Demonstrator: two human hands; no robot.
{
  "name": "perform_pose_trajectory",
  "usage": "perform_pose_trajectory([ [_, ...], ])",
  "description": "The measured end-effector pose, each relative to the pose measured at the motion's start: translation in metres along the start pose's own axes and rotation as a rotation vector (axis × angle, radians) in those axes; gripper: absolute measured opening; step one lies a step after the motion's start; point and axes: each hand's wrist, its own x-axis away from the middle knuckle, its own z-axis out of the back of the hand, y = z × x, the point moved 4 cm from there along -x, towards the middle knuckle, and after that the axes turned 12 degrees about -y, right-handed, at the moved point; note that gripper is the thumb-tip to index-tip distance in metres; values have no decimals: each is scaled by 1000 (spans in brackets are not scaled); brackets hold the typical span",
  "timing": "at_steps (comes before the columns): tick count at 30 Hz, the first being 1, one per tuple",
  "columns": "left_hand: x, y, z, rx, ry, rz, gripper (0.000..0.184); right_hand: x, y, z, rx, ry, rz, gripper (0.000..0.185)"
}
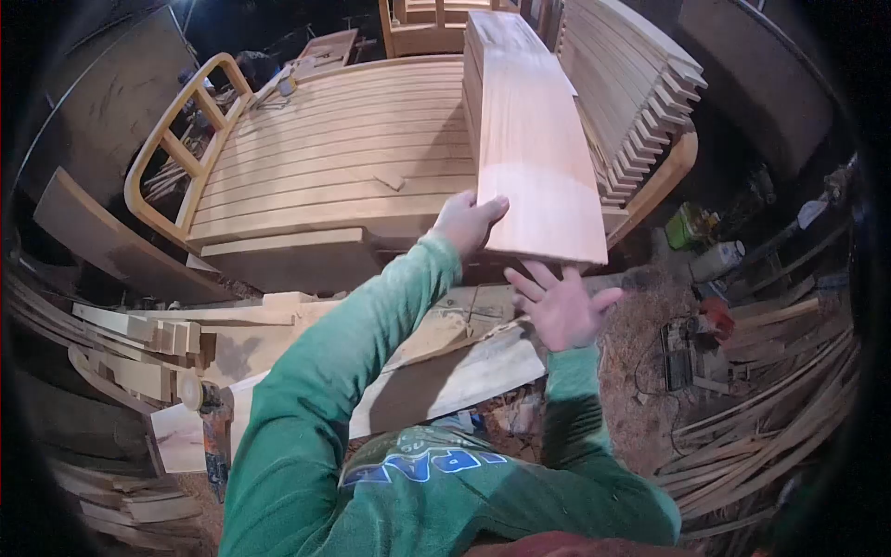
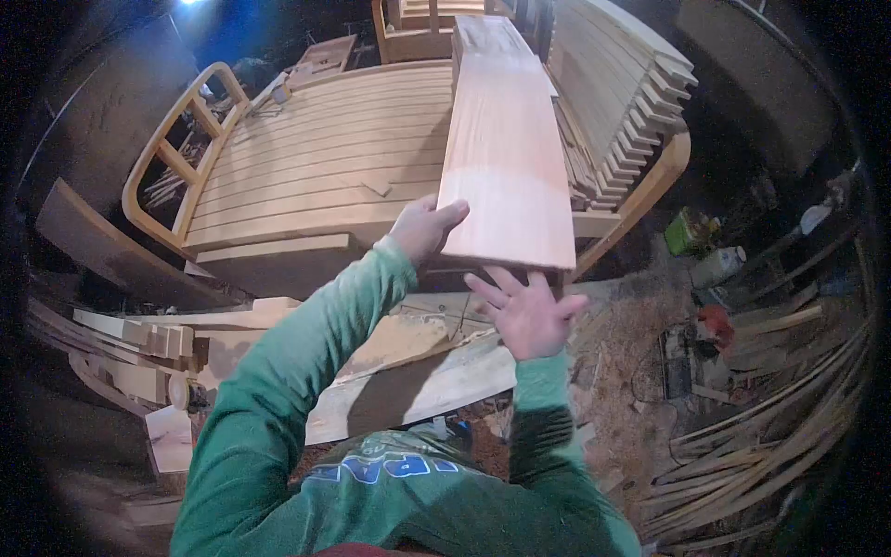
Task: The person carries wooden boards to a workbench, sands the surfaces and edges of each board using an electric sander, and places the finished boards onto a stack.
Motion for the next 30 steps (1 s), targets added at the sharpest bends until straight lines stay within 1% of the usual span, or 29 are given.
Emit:
perform_pose_trajectory([
  [1, -12, -6, 1, -24, -8, -19, 38, 3, 1, 6, 71, 67, -10, 72],
  [2, -24, -12, 0, -50, -22, -38, 39, -5, -10, 20, 362, 260, -3, 57],
  [3, -33, -15, -2, -81, -38, -63, 40, -14, -22, 32, 459, 457, 17, 42],
  [4, -12, 8, -14, -189, -60, -7, 43, -25, -33, 30, 510, 498, 55, 40],
  [5, -1, 3, -14, -190, -48, -44, 44, -37, -42, 29, 561, 531, 91, 38],
  [7, 34, -13, -8, -186, 2, -122, 46, -54, -56, 52, 568, 552, 109, 40],
  [9, 78, -39, 16, -602, -106, -146, 45, -72, -61, 83, 558, 610, 101, 43],
  [11, 136, -50, 36, -826, -153, 77, 39, -100, -62, 116, 537, 699, 86, 46],
  [13, 196, -75, 66, -875, -67, 249, 32, -134, -69, 134, 503, 612, -3, 49],
  [14, 222, -75, 77, -934, -48, 322, 31, -154, -70, 144, 484, 566, -51, 50],
  [15, 251, -76, 86, -987, -35, 404, 30, -171, -70, 156, 529, 567, -77, 43],
  [17, 309, -102, 119, -1272, 157, 318, 28, -205, -70, 184, 626, 571, -124, 31],
  [20, 379, -104, 147, -1483, 367, 444, 28, -251, -77, 217, 601, 678, -248, 36],
  [21, 396, -99, 149, -1556, 429, 485, 30, -260, -77, 220, 661, 684, -308, 42],
  [23, 422, -104, 151, -1507, 586, 435, 33, -276, -80, 224, 780, 696, -424, 55],
  [24, 430, -106, 154, -1483, 665, 407, 35, -283, -79, 229, 827, 712, -463, 57],
  [27, 444, -117, 158, -1447, 705, 443, 32, -303, -85, 250, 885, 708, -575, 56],
  [28, 448, -122, 160, -1447, 721, 424, 32, -307, -87, 258, 923, 769, -583, 61],
  [30, 452, -131, 163, -1449, 751, 379, 30, -315, -92, 266, 1090, 767, -647, 66],
])
